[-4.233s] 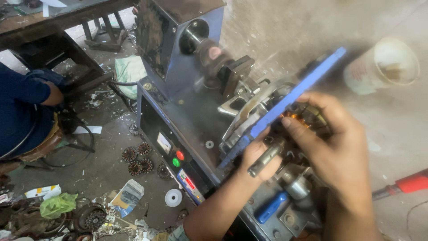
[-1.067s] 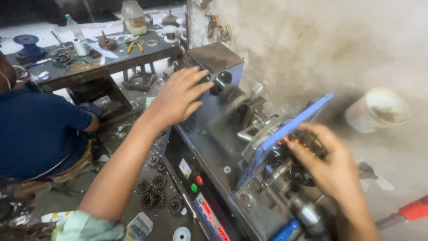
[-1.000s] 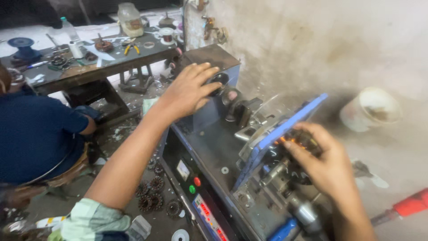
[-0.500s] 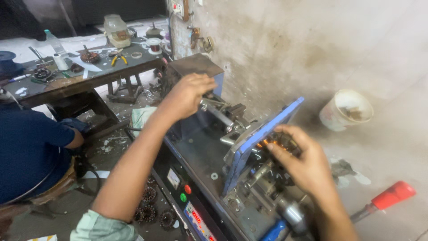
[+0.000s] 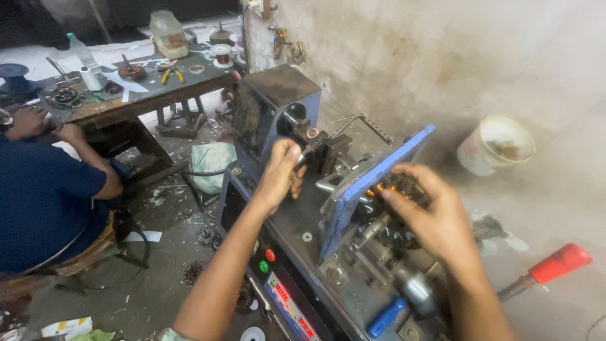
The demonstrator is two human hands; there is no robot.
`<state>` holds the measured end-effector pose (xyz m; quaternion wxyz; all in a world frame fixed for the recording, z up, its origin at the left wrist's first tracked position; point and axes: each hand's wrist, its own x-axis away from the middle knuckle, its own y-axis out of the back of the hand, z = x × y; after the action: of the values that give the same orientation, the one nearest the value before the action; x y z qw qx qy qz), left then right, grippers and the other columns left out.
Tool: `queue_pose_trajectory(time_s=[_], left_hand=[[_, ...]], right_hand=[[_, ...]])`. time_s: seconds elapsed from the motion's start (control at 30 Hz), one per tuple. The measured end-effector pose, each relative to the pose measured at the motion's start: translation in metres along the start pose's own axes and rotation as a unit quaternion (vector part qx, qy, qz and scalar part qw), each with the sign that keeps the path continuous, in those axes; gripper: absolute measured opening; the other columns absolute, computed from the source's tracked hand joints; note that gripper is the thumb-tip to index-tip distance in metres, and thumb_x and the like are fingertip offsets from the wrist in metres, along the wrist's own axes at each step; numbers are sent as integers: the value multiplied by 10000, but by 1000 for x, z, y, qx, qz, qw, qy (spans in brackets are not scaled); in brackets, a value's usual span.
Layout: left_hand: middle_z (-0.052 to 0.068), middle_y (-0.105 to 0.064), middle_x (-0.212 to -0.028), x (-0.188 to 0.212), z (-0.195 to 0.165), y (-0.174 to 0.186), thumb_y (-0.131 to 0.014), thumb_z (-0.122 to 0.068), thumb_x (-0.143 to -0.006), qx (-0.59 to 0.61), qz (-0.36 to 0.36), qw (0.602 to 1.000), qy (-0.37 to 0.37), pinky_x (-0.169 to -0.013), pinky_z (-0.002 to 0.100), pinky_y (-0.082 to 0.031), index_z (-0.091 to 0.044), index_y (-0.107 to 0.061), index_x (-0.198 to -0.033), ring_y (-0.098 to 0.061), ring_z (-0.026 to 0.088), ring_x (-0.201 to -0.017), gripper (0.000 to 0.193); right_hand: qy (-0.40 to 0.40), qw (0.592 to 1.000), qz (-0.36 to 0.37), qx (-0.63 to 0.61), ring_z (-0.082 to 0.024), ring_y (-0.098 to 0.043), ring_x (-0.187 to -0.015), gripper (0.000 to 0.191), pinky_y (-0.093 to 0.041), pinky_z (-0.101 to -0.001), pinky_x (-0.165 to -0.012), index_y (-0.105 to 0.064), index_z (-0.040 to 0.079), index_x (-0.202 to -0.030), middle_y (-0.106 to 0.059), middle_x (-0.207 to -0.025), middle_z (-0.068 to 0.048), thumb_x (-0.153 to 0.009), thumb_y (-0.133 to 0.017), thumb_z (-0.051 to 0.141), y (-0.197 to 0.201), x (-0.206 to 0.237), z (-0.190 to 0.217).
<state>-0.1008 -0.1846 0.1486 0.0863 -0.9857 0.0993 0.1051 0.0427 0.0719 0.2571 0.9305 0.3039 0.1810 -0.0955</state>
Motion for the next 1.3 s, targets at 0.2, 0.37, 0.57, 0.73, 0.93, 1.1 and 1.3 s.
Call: queue_pose_trajectory(time_s=[0.2, 0.37, 0.57, 0.73, 0.93, 1.1, 1.3], left_hand=[[3, -591, -757, 149, -9, -99, -645, -180, -1069, 223, -280, 896, -264, -513, 211, -471, -23, -546, -1092, -550, 88, -622, 187], [287, -372, -1627, 162, 21, -158, -752, -133, -938, -81, -34, 988, -123, -1209, 424, -327, 50, -174, -1621, -381, 342, -1520, 913], [255, -224, -1694, 131, 5, -175, -675, -48, -942, 222, 9, 966, -130, -1242, 394, -339, 30, -123, -1631, -344, 287, -1532, 886], [169, -162, -1706, 141, -5, -170, -646, -97, -903, 212, -6, 976, -42, -992, 452, -463, 8, -194, -1582, -446, 288, -1420, 823], [243, -334, -1644, 143, 9, -168, -713, -46, -938, -18, -53, 986, -159, -1171, 370, -398, 18, -465, -1527, -420, 323, -1496, 642], [232, -398, -1632, 145, 22, -156, -631, -7, -959, -40, -7, 977, -209, -1073, 354, -476, -20, -608, -1417, -568, 293, -1278, 459], [227, -493, -1590, 144, 39, -152, -625, 38, -965, -44, -22, 966, -253, -1046, 361, -503, -17, -705, -1327, -620, 303, -1266, 374]], right_hand=[[36, 999, 1, 16, -113, -686, -942, 378, -541, -276, -836, -701, 82, -1200, -764, -1016, -27, -841, -799, 150, 1, 0, 0], [45, 999, 0, 15, -117, -693, -961, 379, -551, -277, -837, -689, 72, -1200, -760, -1046, -33, -842, -792, 143, 2, 3, 1], [55, 998, -2, 18, -123, -691, -955, 388, -544, -285, -842, -693, 76, -1207, -763, -1030, -52, -839, -798, 142, 5, 0, 4], [24, 999, 24, -6, -119, -684, -937, 403, -552, -286, -821, -682, 96, -1227, -756, -1017, -39, -840, -785, 137, 6, 0, 2], [52, 996, 28, -66, -137, -644, -1040, 418, -525, -284, -900, -661, 62, -1238, -703, -1104, -55, -836, -771, 39, 22, 16, -36], [96, 960, 11, -261, -178, -658, -1115, 427, -539, -321, -971, -547, 36, -1211, -681, -1233, -118, -852, -750, -74, 11, 49, -91], [179, 953, 35, -243, -241, -579, -1279, 490, -498, -370, -1101, -518, 60, -1262, -588, -1361, -167, -860, -740, -111, 9, 64, -122]])
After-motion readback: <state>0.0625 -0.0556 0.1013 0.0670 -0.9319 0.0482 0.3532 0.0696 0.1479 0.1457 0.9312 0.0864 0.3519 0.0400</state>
